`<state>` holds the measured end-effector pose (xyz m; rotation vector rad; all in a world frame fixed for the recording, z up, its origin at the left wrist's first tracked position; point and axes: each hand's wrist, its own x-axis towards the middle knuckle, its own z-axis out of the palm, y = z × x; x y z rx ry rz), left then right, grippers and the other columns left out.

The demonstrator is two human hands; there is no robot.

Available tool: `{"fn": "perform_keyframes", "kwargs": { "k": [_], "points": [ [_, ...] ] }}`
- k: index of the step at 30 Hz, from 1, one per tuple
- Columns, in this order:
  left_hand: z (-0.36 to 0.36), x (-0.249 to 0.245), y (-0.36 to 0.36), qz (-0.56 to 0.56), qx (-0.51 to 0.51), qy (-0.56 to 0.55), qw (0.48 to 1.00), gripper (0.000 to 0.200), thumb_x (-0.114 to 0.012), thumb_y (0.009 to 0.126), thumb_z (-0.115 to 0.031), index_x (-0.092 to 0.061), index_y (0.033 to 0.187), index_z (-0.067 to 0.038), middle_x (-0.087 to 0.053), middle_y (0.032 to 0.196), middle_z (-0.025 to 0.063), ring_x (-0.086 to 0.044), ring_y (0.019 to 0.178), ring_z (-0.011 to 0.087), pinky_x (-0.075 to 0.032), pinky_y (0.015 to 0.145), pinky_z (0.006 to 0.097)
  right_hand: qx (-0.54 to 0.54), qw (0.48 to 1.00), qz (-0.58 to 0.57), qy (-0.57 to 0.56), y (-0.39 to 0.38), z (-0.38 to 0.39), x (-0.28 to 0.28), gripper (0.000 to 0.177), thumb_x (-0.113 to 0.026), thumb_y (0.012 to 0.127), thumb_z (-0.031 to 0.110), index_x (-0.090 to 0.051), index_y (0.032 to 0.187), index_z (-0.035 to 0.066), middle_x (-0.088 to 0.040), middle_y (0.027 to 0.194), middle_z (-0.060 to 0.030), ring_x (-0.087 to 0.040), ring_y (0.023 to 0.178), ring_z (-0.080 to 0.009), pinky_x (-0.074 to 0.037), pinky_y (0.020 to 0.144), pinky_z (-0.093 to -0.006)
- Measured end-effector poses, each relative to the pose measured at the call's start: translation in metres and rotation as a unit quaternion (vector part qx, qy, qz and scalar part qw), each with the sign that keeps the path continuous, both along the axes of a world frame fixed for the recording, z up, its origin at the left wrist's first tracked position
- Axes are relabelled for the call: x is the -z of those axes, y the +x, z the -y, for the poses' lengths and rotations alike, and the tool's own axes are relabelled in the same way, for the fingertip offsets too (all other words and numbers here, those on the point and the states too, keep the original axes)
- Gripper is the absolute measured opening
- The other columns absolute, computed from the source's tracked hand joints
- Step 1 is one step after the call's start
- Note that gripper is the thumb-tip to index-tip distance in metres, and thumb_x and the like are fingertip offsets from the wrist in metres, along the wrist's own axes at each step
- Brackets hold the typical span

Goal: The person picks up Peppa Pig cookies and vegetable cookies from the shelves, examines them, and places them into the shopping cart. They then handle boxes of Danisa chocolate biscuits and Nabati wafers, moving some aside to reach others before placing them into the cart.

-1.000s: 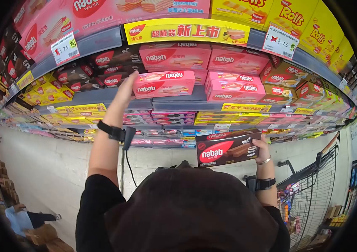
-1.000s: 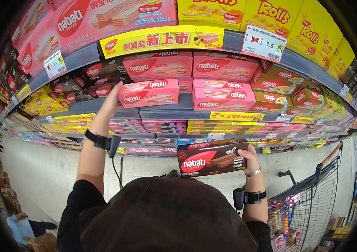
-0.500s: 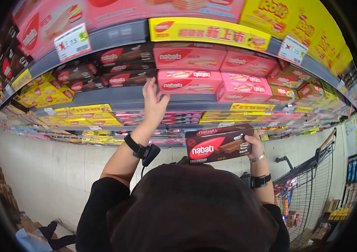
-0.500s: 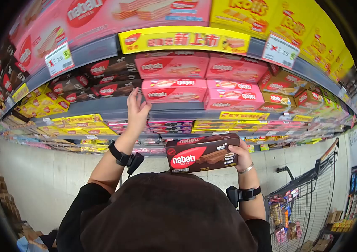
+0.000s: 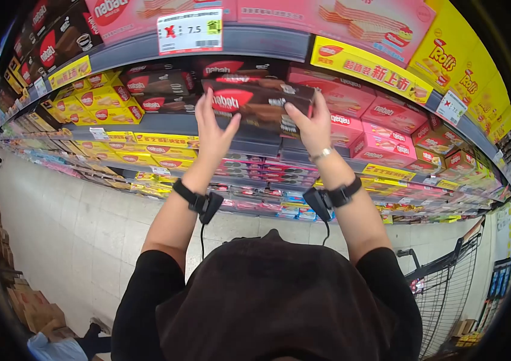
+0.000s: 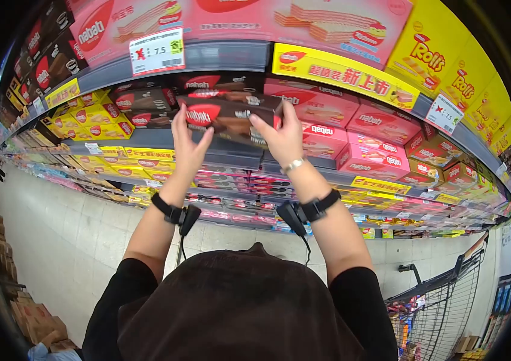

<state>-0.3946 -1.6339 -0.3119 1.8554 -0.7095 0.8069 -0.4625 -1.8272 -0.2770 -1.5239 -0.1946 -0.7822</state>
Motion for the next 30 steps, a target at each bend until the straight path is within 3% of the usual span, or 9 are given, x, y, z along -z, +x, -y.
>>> {"fn": "perform_keyframes", "kwargs": {
  "k": [2, 4, 10, 11, 16, 18, 23, 28, 30],
  "points": [
    [-0.009, -0.006, 0.025, 0.021, -0.043, 0.029, 0.998, 0.076, -0.068, 0.071, -0.019, -0.024, 0.13, -0.001, -0.031, 0.12, 0.0215, -0.034, 0.112, 0.0356, -0.03, 0.094, 0.0391, 0.138, 0.983, 0.022, -0.123, 0.027, -0.009, -0.004, 0.047, -0.069, 0.07, 0.03, -0.05, 0.099, -0.002, -0.056, 0.085, -0.0155, -0.056, 0.076, -0.0256, -0.044, 0.069, -0.0324],
    [-0.015, -0.012, 0.045, 0.062, -0.065, 0.046, 0.995, 0.076, -0.069, 0.071, -0.02, -0.024, 0.13, 0.0, -0.031, 0.119, 0.0223, -0.034, 0.11, 0.0369, -0.031, 0.093, 0.0398, 0.347, 0.874, 0.066, -0.334, 0.05, -0.008, -0.003, 0.058, -0.067, 0.07, 0.037, -0.049, 0.107, -0.004, -0.053, 0.089, -0.0184, -0.055, 0.077, -0.0319, -0.044, 0.07, -0.037],
    [-0.018, -0.017, 0.061, 0.109, -0.186, 0.106, 0.971, 0.072, -0.07, 0.068, -0.019, -0.032, 0.127, -0.001, -0.03, 0.121, 0.0235, -0.036, 0.108, 0.0369, -0.033, 0.091, 0.0404, 0.37, 0.841, -0.11, -0.38, 0.057, -0.036, -0.01, 0.063, -0.063, 0.072, 0.039, -0.042, 0.117, -0.001, -0.047, 0.098, -0.0203, -0.057, 0.072, -0.0349, -0.048, 0.061, -0.0391],
    [-0.019, -0.015, 0.058, 0.099, -0.186, 0.132, 0.969, 0.07, -0.07, 0.068, -0.021, -0.033, 0.126, -0.002, -0.029, 0.122, 0.0235, -0.034, 0.11, 0.0375, -0.032, 0.092, 0.0412, 0.357, 0.843, -0.118, -0.385, 0.055, -0.042, -0.01, 0.054, -0.058, 0.076, 0.024, -0.038, 0.122, 0.005, -0.042, 0.106, -0.0211, -0.058, 0.069, -0.0346, -0.049, 0.058, -0.0393],
    [-0.026, -0.008, 0.054, 0.162, -0.287, 0.163, 0.93, 0.073, -0.07, 0.068, -0.027, -0.034, 0.127, -0.004, -0.017, 0.129, 0.0274, -0.021, 0.118, 0.0454, -0.027, 0.094, 0.0497, 0.337, 0.851, -0.07, -0.397, 0.069, -0.044, 0.013, 0.062, -0.058, 0.068, 0.001, -0.035, 0.125, 0.011, -0.03, 0.118, -0.0234, -0.054, 0.081, -0.0411, -0.05, 0.067, -0.0411],
    [-0.03, 0.0, 0.063, 0.073, -0.262, 0.115, 0.956, 0.086, -0.067, 0.071, -0.029, -0.016, 0.132, 0.001, 0.003, 0.13, 0.0373, -0.003, 0.12, 0.0552, -0.016, 0.097, 0.0569, 0.331, 0.854, -0.042, -0.4, 0.066, -0.045, 0.018, 0.063, -0.055, 0.068, -0.003, -0.034, 0.125, 0.011, -0.027, 0.12, -0.0236, -0.053, 0.084, -0.0409, -0.05, 0.068, -0.04],
    [-0.02, 0.02, 0.082, 0.009, -0.185, 0.152, 0.971, 0.085, -0.059, 0.076, -0.031, -0.008, 0.129, 0.011, 0.008, 0.127, 0.0431, -0.003, 0.118, 0.059, -0.013, 0.099, 0.055, 0.304, 0.868, -0.006, -0.392, 0.068, -0.047, 0.023, 0.063, -0.054, 0.065, -0.005, -0.036, 0.124, 0.006, -0.021, 0.125, -0.0276, -0.038, 0.107, -0.0462, -0.045, 0.082, -0.0406],
    [-0.009, 0.008, 0.073, 0.033, -0.31, 0.278, 0.908, 0.078, -0.05, 0.073, -0.037, -0.026, 0.116, 0.023, -0.025, 0.119, 0.0452, -0.011, 0.119, 0.0556, -0.006, 0.101, 0.0546, 0.3, 0.865, 0.019, -0.403, 0.067, -0.053, 0.026, 0.06, -0.054, 0.066, 0.001, -0.034, 0.123, -0.003, -0.02, 0.129, -0.0337, -0.027, 0.118, -0.046, -0.028, 0.099, -0.0432],
    [-0.018, 0.013, 0.086, 0.047, -0.282, 0.349, 0.892, 0.067, -0.046, 0.074, -0.038, -0.042, 0.106, 0.021, -0.04, 0.111, 0.0392, -0.031, 0.109, 0.0532, -0.015, 0.096, 0.0567, 0.294, 0.877, 0.037, -0.379, 0.061, -0.058, 0.019, 0.049, -0.055, 0.064, 0.005, -0.047, 0.111, -0.003, -0.032, 0.122, -0.0334, -0.032, 0.116, -0.0436, -0.029, 0.098, -0.0443]
  ]
}}
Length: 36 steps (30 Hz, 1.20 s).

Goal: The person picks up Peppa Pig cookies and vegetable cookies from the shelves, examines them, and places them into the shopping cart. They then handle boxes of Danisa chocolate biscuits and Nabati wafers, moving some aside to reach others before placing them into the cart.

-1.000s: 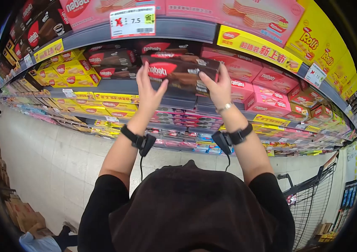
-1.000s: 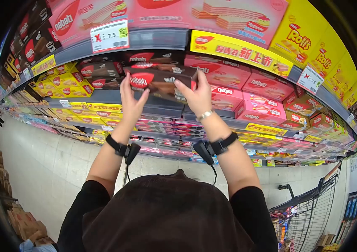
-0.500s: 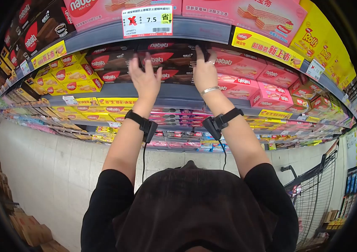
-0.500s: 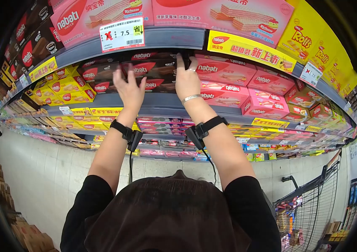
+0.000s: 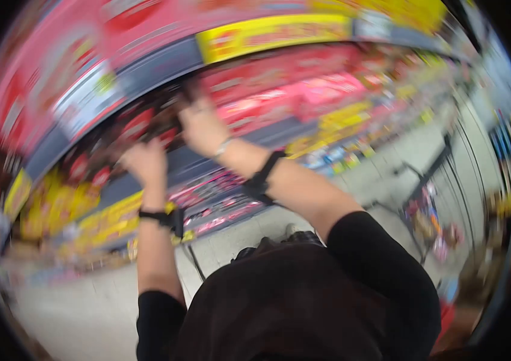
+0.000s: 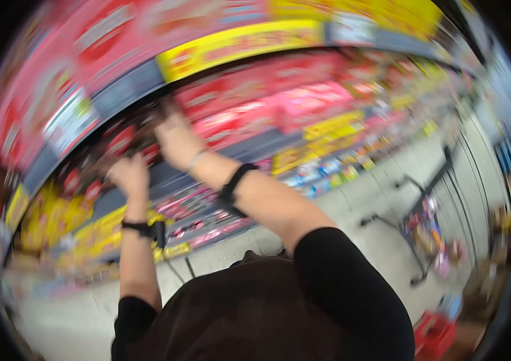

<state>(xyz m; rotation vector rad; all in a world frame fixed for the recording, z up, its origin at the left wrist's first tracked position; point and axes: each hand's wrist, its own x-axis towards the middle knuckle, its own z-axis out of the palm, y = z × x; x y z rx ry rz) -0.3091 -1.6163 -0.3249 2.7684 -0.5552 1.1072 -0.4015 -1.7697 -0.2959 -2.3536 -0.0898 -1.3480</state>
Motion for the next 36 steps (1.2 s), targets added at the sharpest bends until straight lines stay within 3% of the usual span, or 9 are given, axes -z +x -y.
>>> {"fn": "perform_keyframes", "kwargs": {
  "k": [2, 8, 10, 12, 14, 20, 22, 33, 36],
  "points": [
    [0.005, -0.011, -0.015, -0.014, -0.051, 0.071, 0.996, 0.063, -0.047, 0.076, -0.04, -0.049, 0.098, 0.019, -0.043, 0.108, 0.0377, -0.038, 0.103, 0.0511, -0.021, 0.092, 0.0573, -0.028, 0.999, 0.033, 0.009, -0.014, 0.001, -0.006, 0.022, -0.053, 0.063, 0.008, -0.059, 0.082, -0.001, -0.047, 0.105, -0.0253, -0.045, 0.1, -0.0388, -0.039, 0.086, -0.0428],
    [-0.009, 0.04, 0.02, 0.035, -0.045, 0.008, 0.998, 0.088, -0.042, 0.08, -0.057, -0.022, 0.122, 0.017, -0.02, 0.114, 0.0496, -0.031, 0.106, 0.0582, -0.032, 0.089, 0.0542, -0.194, 0.977, 0.034, -0.085, -0.13, 0.029, 0.042, 0.018, -0.052, 0.071, 0.013, -0.056, 0.086, 0.003, -0.045, 0.115, -0.0167, -0.047, 0.099, -0.036, -0.043, 0.082, -0.041],
    [-0.008, 0.031, -0.018, 0.11, 0.131, -0.123, 0.977, 0.082, -0.046, 0.083, -0.049, -0.017, 0.128, 0.013, -0.011, 0.121, 0.0479, -0.018, 0.119, 0.0528, -0.021, 0.1, 0.0446, -0.16, 0.974, -0.105, -0.121, -0.192, 0.055, 0.051, 0.02, -0.053, 0.073, 0.016, -0.057, 0.09, 0.006, -0.047, 0.115, -0.015, -0.048, 0.101, -0.0339, -0.043, 0.083, -0.0403],
    [0.002, 0.021, -0.064, 0.063, 0.164, -0.139, 0.975, 0.075, -0.051, 0.084, -0.038, -0.015, 0.131, 0.007, -0.009, 0.133, 0.0351, -0.018, 0.125, 0.0425, -0.023, 0.1, 0.0425, -0.11, 0.939, -0.262, 0.194, -0.257, 0.099, 0.075, 0.023, -0.055, 0.072, 0.013, -0.057, 0.095, 0.008, -0.048, 0.115, -0.0139, -0.048, 0.103, -0.0317, -0.043, 0.084, -0.0393],
    [0.025, 0.02, -0.105, -0.001, 0.26, -0.201, 0.945, 0.062, -0.054, 0.084, -0.024, -0.023, 0.129, 0.005, -0.019, 0.134, 0.0282, -0.031, 0.121, 0.0372, -0.031, 0.096, 0.0402, 0.092, 0.959, -0.269, -0.008, -0.345, 0.16, 0.121, 0.036, -0.059, 0.067, 0.006, -0.054, 0.102, 0.008, -0.049, 0.114, -0.0136, -0.046, 0.107, -0.0299, -0.041, 0.087, -0.037],
    [0.138, 0.057, -0.234, -0.242, 0.439, -0.256, 0.827, 0.044, -0.05, 0.081, -0.003, -0.034, 0.121, 0.004, -0.045, 0.116, 0.018, -0.052, 0.096, 0.0265, -0.039, 0.084, 0.0364, 0.502, 0.772, -0.292, 0.258, -0.665, 0.295, 0.172, 0.033, -0.058, 0.066, 0.012, -0.055, 0.098, 0.005, -0.052, 0.102, -0.0163, -0.049, 0.098, -0.0305, -0.041, 0.084, -0.0367],
    [0.188, 0.068, -0.301, -0.322, 0.431, -0.207, 0.817, 0.047, -0.051, 0.078, 0.0, -0.033, 0.122, 0.004, -0.049, 0.108, 0.0181, -0.052, 0.095, 0.0258, -0.039, 0.083, 0.0356, 0.609, 0.722, -0.263, 0.195, -0.757, 0.339, 0.172, 0.037, -0.06, 0.067, 0.016, -0.053, 0.101, 0.004, -0.05, 0.105, -0.0161, -0.049, 0.098, -0.0322, -0.04, 0.086, -0.0367],
    [0.383, 0.111, -0.556, -0.374, 0.569, -0.001, 0.732, 0.048, -0.053, 0.07, 0.003, -0.039, 0.116, 0.004, -0.048, 0.099, 0.0164, -0.053, 0.082, 0.0236, -0.041, 0.077, 0.0341, 0.609, 0.4, -0.601, 0.33, -1.001, 0.529, 0.213, 0.086, -0.072, 0.055, 0.048, -0.035, 0.128, 0.021, -0.033, 0.134, -0.0051, -0.028, 0.125, -0.0235, -0.013, 0.101, -0.0522],
    [0.403, 0.105, -0.573, -0.37, 0.565, 0.029, 0.737, 0.045, -0.054, 0.071, 0.002, -0.042, 0.114, 0.003, -0.05, 0.095, 0.0154, -0.052, 0.081, 0.0243, -0.041, 0.077, 0.0337, 0.623, 0.487, -0.518, 0.325, -1.024, 0.549, 0.247, 0.043, -0.058, 0.072, 0.038, -0.056, 0.106, 0.013, -0.058, 0.102, -0.0148, -0.054, 0.097, -0.0306, -0.041, 0.083, -0.0428]
  ]
}}
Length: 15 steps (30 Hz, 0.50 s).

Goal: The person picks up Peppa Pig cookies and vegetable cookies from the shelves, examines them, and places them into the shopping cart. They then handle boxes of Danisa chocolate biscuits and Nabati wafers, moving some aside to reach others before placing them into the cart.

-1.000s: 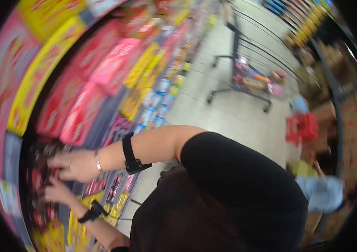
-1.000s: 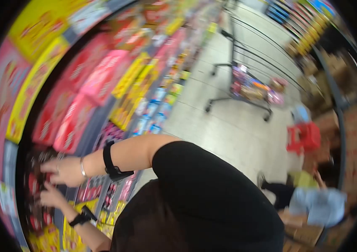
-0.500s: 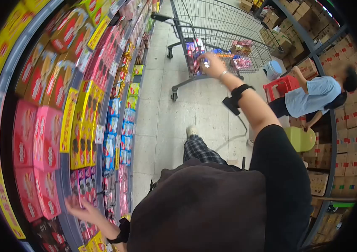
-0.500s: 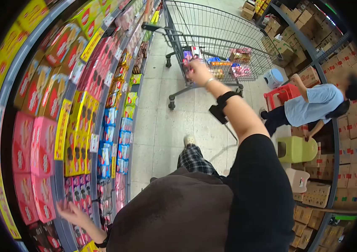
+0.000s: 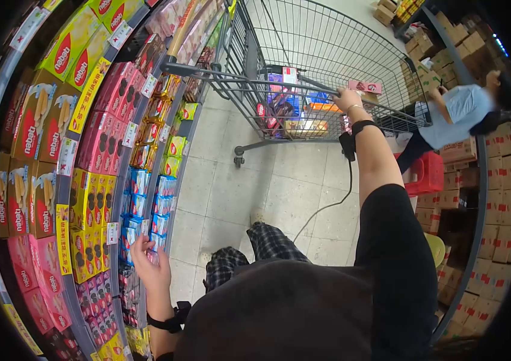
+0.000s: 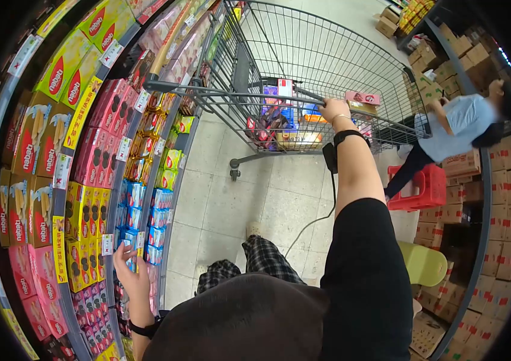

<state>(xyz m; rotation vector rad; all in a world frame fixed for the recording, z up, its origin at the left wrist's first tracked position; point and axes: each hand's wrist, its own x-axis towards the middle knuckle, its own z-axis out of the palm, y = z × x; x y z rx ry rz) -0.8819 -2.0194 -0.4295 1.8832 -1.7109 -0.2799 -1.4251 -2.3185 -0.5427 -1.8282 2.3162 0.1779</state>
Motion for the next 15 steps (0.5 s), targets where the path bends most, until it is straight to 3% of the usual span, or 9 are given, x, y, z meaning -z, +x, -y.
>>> {"fn": "perform_keyframes", "kwargs": {
  "k": [2, 5, 9, 11, 14, 15],
  "points": [
    [0.016, 0.001, -0.012, -0.003, 0.017, 0.014, 1.0, 0.043, -0.055, 0.071, 0.001, -0.044, 0.112, 0.003, -0.052, 0.092, 0.0142, -0.052, 0.082, 0.025, -0.041, 0.076, 0.034, -0.026, 0.998, -0.015, -0.062, 0.0, 0.001, 0.008, 0.03, -0.054, 0.075, 0.033, -0.06, 0.093, 0.01, -0.061, 0.09, -0.0147, -0.057, 0.086, -0.0317, -0.044, 0.075, -0.0413],
    [0.058, 0.005, -0.049, 0.073, 0.135, -0.02, 0.988, 0.036, -0.058, 0.069, -0.005, -0.051, 0.104, -0.001, -0.054, 0.093, 0.0122, -0.05, 0.089, 0.0284, -0.035, 0.081, 0.0377, -0.055, 0.992, -0.026, -0.108, 0.005, -0.022, 0.018, 0.024, -0.053, 0.075, 0.03, -0.06, 0.082, 0.009, -0.062, 0.08, -0.0141, -0.058, 0.077, -0.0316, -0.045, 0.069, -0.0416],
    [0.124, -0.002, -0.127, 0.174, 0.263, -0.033, 0.949, 0.044, -0.064, 0.067, -0.015, -0.053, 0.109, -0.011, -0.049, 0.114, 0.0068, -0.042, 0.111, 0.0259, -0.023, 0.094, 0.0496, -0.067, 0.992, -0.04, -0.095, 0.031, -0.06, 0.008, 0.022, -0.056, 0.074, 0.03, -0.058, 0.079, 0.008, -0.061, 0.073, -0.0135, -0.059, 0.072, -0.0305, -0.044, 0.064, -0.0419],
    [0.158, 0.014, -0.151, 0.206, 0.258, -0.038, 0.943, 0.052, -0.068, 0.064, -0.023, -0.052, 0.113, -0.015, -0.045, 0.121, 0.0046, -0.038, 0.116, 0.0238, -0.02, 0.095, 0.0529, -0.081, 0.991, -0.046, -0.095, 0.045, -0.093, 0.006, 0.022, -0.057, 0.074, 0.029, -0.056, 0.078, 0.008, -0.06, 0.072, -0.0135, -0.058, 0.07, -0.03, -0.043, 0.063, -0.0417],
    [0.191, 0.033, -0.159, 0.231, 0.276, -0.098, 0.928, 0.052, -0.071, 0.059, -0.029, -0.055, 0.107, -0.014, -0.053, 0.11, 0.0043, -0.047, 0.105, 0.0212, -0.024, 0.095, 0.0476, -0.086, 0.994, -0.027, -0.059, 0.062, -0.139, 0.005, 0.021, -0.056, 0.075, 0.031, -0.056, 0.077, 0.009, -0.059, 0.073, -0.0096, -0.057, 0.072, -0.0252, -0.038, 0.069, -0.0397],
    [0.191, 0.041, -0.155, 0.242, 0.283, -0.065, 0.926, 0.047, -0.071, 0.059, -0.031, -0.057, 0.1, -0.014, -0.055, 0.101, 0.003, -0.049, 0.098, 0.0199, -0.027, 0.092, 0.0448, -0.086, 0.995, -0.017, -0.042, 0.071, -0.153, 0.001, 0.021, -0.056, 0.075, 0.03, -0.055, 0.077, 0.009, -0.059, 0.074, -0.0102, -0.057, 0.073, -0.0255, -0.037, 0.068, -0.04]
  ]
}}
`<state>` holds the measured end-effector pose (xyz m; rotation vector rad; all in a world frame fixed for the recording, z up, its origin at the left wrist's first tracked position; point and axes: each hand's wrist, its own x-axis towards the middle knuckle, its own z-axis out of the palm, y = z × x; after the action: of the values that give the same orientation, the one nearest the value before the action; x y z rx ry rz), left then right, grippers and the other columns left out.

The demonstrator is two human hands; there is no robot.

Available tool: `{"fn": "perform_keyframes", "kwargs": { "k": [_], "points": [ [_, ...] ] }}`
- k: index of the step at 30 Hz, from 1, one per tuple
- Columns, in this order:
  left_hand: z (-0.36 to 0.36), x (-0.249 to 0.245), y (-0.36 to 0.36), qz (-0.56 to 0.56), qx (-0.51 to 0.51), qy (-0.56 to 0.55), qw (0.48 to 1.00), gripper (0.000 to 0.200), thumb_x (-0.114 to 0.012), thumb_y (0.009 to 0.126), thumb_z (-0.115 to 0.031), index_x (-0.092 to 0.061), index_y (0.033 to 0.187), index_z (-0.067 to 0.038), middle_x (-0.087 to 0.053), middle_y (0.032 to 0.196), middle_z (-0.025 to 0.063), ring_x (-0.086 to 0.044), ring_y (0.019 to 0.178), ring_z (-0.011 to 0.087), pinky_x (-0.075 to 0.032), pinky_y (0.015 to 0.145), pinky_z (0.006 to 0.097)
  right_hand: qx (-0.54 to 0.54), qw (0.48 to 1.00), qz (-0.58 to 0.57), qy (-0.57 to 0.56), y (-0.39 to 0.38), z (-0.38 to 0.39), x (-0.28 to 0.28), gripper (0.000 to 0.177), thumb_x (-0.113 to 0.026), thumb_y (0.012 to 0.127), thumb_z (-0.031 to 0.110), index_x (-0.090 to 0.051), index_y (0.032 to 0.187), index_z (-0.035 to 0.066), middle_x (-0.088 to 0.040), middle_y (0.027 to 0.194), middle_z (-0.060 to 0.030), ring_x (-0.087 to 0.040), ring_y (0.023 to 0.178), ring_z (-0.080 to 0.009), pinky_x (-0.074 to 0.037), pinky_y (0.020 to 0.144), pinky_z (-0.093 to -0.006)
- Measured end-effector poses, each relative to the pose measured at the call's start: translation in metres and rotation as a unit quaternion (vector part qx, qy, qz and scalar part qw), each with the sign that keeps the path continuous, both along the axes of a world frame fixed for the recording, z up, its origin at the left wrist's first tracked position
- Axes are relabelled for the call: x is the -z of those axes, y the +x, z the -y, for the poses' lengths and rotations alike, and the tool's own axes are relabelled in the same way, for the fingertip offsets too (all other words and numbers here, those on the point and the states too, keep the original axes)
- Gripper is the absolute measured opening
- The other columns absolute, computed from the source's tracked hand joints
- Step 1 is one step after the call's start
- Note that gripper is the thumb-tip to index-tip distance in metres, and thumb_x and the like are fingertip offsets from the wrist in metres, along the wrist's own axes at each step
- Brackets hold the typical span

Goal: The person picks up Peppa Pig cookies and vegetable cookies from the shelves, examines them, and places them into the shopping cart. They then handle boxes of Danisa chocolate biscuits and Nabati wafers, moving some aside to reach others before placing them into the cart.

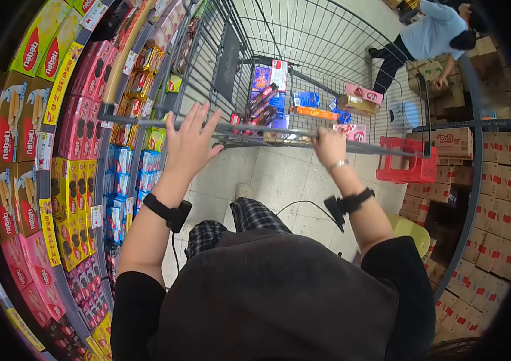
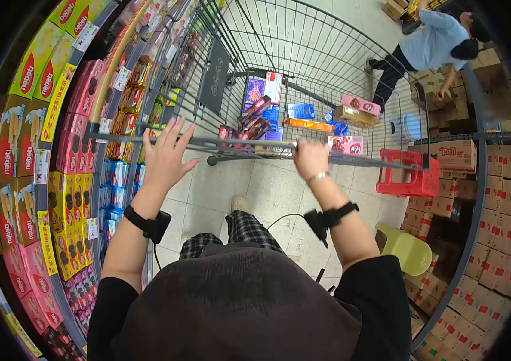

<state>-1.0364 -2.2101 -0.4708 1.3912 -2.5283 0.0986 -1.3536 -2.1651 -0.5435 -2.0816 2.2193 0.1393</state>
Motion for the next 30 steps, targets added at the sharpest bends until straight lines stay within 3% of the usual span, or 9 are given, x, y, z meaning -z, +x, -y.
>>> {"fn": "perform_keyframes", "kwargs": {
  "k": [3, 5, 9, 13, 17, 19, 21, 26, 30],
  "points": [
    [-0.003, 0.017, 0.021, 0.049, -0.014, 0.038, 0.998, 0.032, -0.07, 0.059, -0.034, -0.057, 0.08, -0.013, -0.056, 0.076, -0.0007, -0.052, 0.076, 0.0167, -0.034, 0.078, 0.0372, -0.056, 0.995, 0.056, 0.057, 0.02, -0.038, -0.018, 0.02, -0.055, 0.075, 0.027, -0.053, 0.078, 0.007, -0.058, 0.078, -0.0115, -0.055, 0.076, -0.0271, -0.037, 0.067, -0.041],
    [-0.022, 0.022, 0.034, 0.067, -0.042, 0.006, 0.997, 0.027, -0.067, 0.063, -0.036, -0.052, 0.064, -0.013, -0.05, 0.059, -0.0027, -0.049, 0.063, 0.0157, -0.035, 0.066, 0.0336, -0.122, 0.963, 0.172, 0.167, 0.02, -0.042, -0.05, 0.035, -0.054, 0.078, 0.034, -0.053, 0.097, 0.005, -0.057, 0.086, -0.0142, -0.055, 0.087, -0.0305, -0.039, 0.077, -0.0413],
    [-0.052, 0.028, 0.063, 0.079, -0.064, -0.079, 0.992, 0.03, -0.065, 0.067, -0.033, -0.045, 0.056, -0.015, -0.044, 0.054, -0.0032, -0.046, 0.058, 0.0146, -0.03, 0.056, 0.0304, -0.245, 0.859, 0.269, 0.359, 0.024, 0.036, -0.143, 0.046, -0.058, 0.078, 0.033, -0.05, 0.114, 0.004, -0.056, 0.096, -0.0134, -0.054, 0.094, -0.0238, -0.042, 0.084, -0.0334],
    [-0.08, 0.025, 0.091, 0.088, -0.074, -0.084, 0.99, 0.029, -0.065, 0.068, -0.029, -0.044, 0.054, -0.015, -0.044, 0.053, -0.0029, -0.045, 0.056, 0.0138, -0.03, 0.055, 0.0297, -0.258, 0.794, 0.323, 0.445, 0.071, 0.147, -0.148, 0.041, -0.056, 0.08, 0.029, -0.05, 0.113, 0.006, -0.057, 0.102, -0.0089, -0.054, 0.092, -0.0181, -0.044, 0.08, -0.0316],
    [-0.107, 0.021, 0.117, 0.129, -0.089, -0.058, 0.986, 0.025, -0.067, 0.067, -0.024, -0.046, 0.056, -0.015, -0.046, 0.056, -0.0033, -0.047, 0.058, 0.0129, -0.03, 0.058, 0.0298, -0.321, 0.832, 0.198, 0.408, 0.137, 0.199, 0.001, 0.054, -0.062, 0.071, 0.041, -0.051, 0.114, 0.01, -0.058, 0.102, -0.0103, -0.056, 0.09, -0.0211, -0.043, 0.083, -0.0321],
    [-0.12, 0.02, 0.131, 0.147, -0.081, -0.056, 0.984, 0.024, -0.067, 0.066, -0.024, -0.046, 0.057, -0.016, -0.048, 0.058, -0.0038, -0.048, 0.059, 0.0123, -0.03, 0.059, 0.0297, -0.352, 0.852, 0.036, 0.386, 0.162, 0.176, 0.105, 0.067, -0.067, 0.061, 0.049, -0.051, 0.115, 0.012, -0.052, 0.114, -0.0116, -0.052, 0.101, -0.025, -0.042, 0.085, -0.0395],
    [-0.127, 0.02, 0.144, 0.161, -0.066, -0.061, 0.983, 0.028, -0.066, 0.067, -0.026, -0.043, 0.055, -0.016, -0.045, 0.056, -0.0044, -0.047, 0.059, 0.0109, -0.029, 0.058, 0.0295, -0.333, 0.87, -0.024, 0.363, 0.173, 0.12, 0.187, 0.065, -0.071, 0.058, 0.041, -0.052, 0.113, 0.014, -0.043, 0.124, -0.0118, -0.034, 0.12, -0.0275, -0.036, 0.088, -0.0511],
    [-0.132, 0.014, 0.149, 0.195, -0.068, 0.004, 0.979, 0.015, -0.066, 0.066, -0.019, -0.053, 0.061, -0.014, -0.053, 0.064, -0.0031, -0.051, 0.065, 0.0118, -0.029, 0.062, 0.0294, -0.342, 0.848, -0.072, 0.399, 0.185, 0.033, 0.284, 0.111, -0.078, 0.041, 0.049, -0.023, 0.133, 0.02, -0.007, 0.141, -0.0185, -0.01, 0.129, -0.0377, -0.021, 0.089, -0.0666],
    [-0.13, 0.01, 0.144, 0.209, -0.073, 0.06, 0.973, 0.012, -0.065, 0.064, -0.009, -0.054, 0.066, -0.011, -0.055, 0.068, 0.0006, -0.052, 0.069, 0.0147, -0.029, 0.067, 0.0312, -0.336, 0.875, -0.085, 0.337, 0.193, -0.009, 0.327, 0.099, -0.069, 0.057, 0.048, -0.016, 0.136, 0.024, -0.011, 0.138, -0.0211, -0.018, 0.126, -0.0347, -0.023, 0.092, -0.0581]
  ]
}}
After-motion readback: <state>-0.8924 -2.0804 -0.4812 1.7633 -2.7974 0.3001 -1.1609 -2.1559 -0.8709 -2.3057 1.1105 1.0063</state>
